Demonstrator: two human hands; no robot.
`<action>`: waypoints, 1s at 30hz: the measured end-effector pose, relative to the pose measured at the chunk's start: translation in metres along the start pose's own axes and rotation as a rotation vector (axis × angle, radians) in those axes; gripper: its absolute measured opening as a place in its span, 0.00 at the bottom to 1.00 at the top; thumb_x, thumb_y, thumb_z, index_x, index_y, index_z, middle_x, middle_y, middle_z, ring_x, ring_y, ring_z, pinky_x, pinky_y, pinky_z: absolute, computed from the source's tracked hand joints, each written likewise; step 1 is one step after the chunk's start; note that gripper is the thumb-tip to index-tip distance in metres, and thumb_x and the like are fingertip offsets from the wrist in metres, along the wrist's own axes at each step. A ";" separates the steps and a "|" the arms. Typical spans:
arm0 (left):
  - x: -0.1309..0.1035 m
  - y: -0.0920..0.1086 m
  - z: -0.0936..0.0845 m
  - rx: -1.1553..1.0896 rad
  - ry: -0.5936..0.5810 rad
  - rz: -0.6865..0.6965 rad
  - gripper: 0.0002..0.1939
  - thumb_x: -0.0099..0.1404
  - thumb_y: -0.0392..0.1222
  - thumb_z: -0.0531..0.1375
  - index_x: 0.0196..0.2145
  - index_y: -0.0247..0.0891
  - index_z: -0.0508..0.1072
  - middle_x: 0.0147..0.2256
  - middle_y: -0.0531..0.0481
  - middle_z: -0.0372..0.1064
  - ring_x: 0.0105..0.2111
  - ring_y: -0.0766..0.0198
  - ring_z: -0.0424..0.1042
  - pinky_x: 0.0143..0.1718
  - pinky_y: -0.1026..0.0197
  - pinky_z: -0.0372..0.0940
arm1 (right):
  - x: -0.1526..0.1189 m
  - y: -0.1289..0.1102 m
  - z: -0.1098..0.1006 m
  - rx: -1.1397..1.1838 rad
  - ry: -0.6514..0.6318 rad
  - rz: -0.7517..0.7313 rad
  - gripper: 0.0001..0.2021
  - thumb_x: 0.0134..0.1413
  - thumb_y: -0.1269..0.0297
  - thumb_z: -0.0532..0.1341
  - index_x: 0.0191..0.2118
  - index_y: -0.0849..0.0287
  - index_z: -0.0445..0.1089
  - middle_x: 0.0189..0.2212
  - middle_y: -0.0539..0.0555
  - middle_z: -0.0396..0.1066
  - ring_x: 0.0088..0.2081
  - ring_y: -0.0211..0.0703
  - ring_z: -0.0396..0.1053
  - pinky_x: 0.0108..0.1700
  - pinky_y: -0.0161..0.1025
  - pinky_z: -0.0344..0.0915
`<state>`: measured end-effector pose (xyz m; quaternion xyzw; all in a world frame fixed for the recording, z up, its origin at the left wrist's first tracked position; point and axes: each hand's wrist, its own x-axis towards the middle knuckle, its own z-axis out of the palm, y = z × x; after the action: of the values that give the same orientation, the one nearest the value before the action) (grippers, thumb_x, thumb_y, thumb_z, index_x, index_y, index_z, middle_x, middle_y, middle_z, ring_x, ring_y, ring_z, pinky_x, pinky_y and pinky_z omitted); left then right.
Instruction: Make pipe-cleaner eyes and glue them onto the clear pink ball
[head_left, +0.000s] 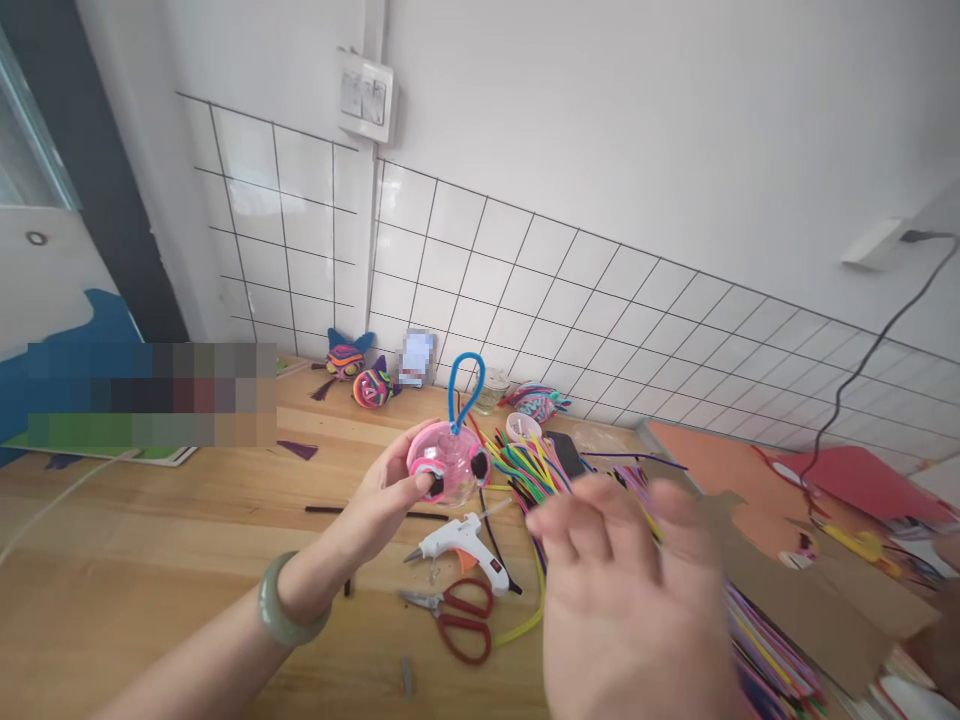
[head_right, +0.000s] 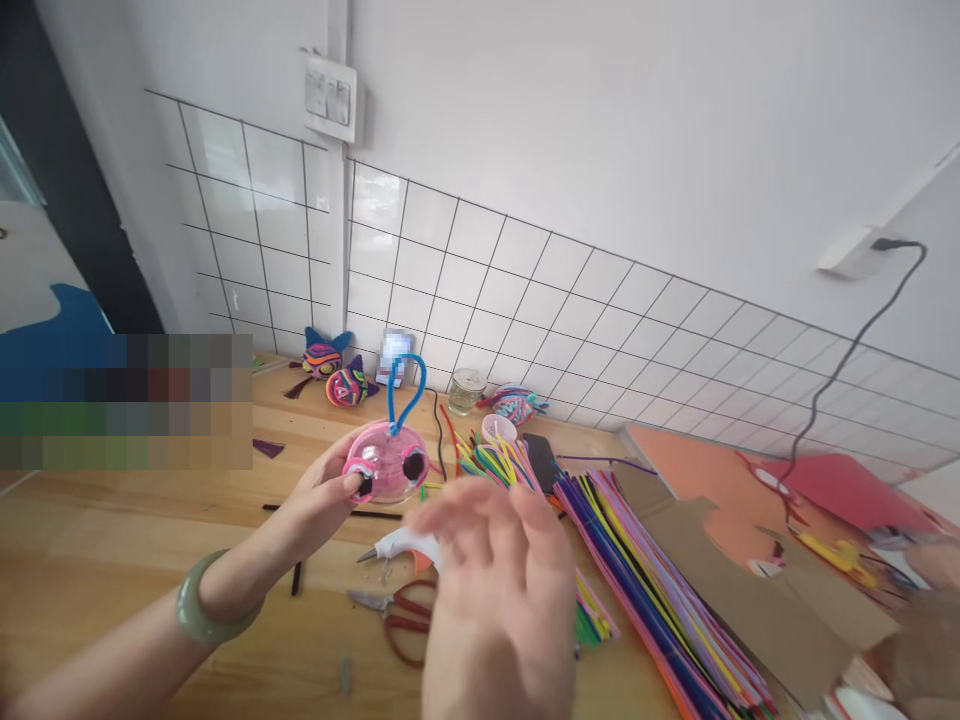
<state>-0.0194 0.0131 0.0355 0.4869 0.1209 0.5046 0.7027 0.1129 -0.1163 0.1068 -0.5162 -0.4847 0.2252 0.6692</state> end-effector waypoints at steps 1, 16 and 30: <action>-0.001 0.000 0.001 -0.006 -0.008 -0.003 0.29 0.54 0.45 0.63 0.53 0.38 0.64 0.51 0.41 0.64 0.51 0.48 0.61 0.48 0.54 0.60 | 0.009 0.000 0.009 0.005 0.080 -0.039 0.23 0.54 0.52 0.54 0.56 0.47 0.55 0.52 0.57 0.63 0.52 0.51 0.64 0.50 0.54 0.63; -0.006 -0.001 0.009 0.004 -0.048 -0.023 0.31 0.51 0.42 0.66 0.53 0.41 0.64 0.52 0.41 0.63 0.52 0.48 0.62 0.48 0.54 0.62 | 0.007 0.056 0.033 -0.109 -0.125 0.072 0.30 0.51 0.59 0.60 0.60 0.54 0.53 0.58 0.58 0.58 0.57 0.54 0.58 0.51 0.47 0.66; -0.009 0.001 0.014 0.077 -0.028 -0.031 0.27 0.53 0.42 0.65 0.51 0.39 0.64 0.51 0.41 0.63 0.49 0.51 0.64 0.44 0.58 0.64 | 0.004 0.062 0.033 -0.035 -0.149 0.130 0.28 0.54 0.57 0.57 0.59 0.54 0.50 0.62 0.58 0.49 0.60 0.52 0.52 0.58 0.51 0.57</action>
<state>-0.0151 -0.0025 0.0405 0.5187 0.1376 0.4818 0.6928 0.0978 -0.0746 0.0523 -0.5402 -0.5022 0.2975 0.6062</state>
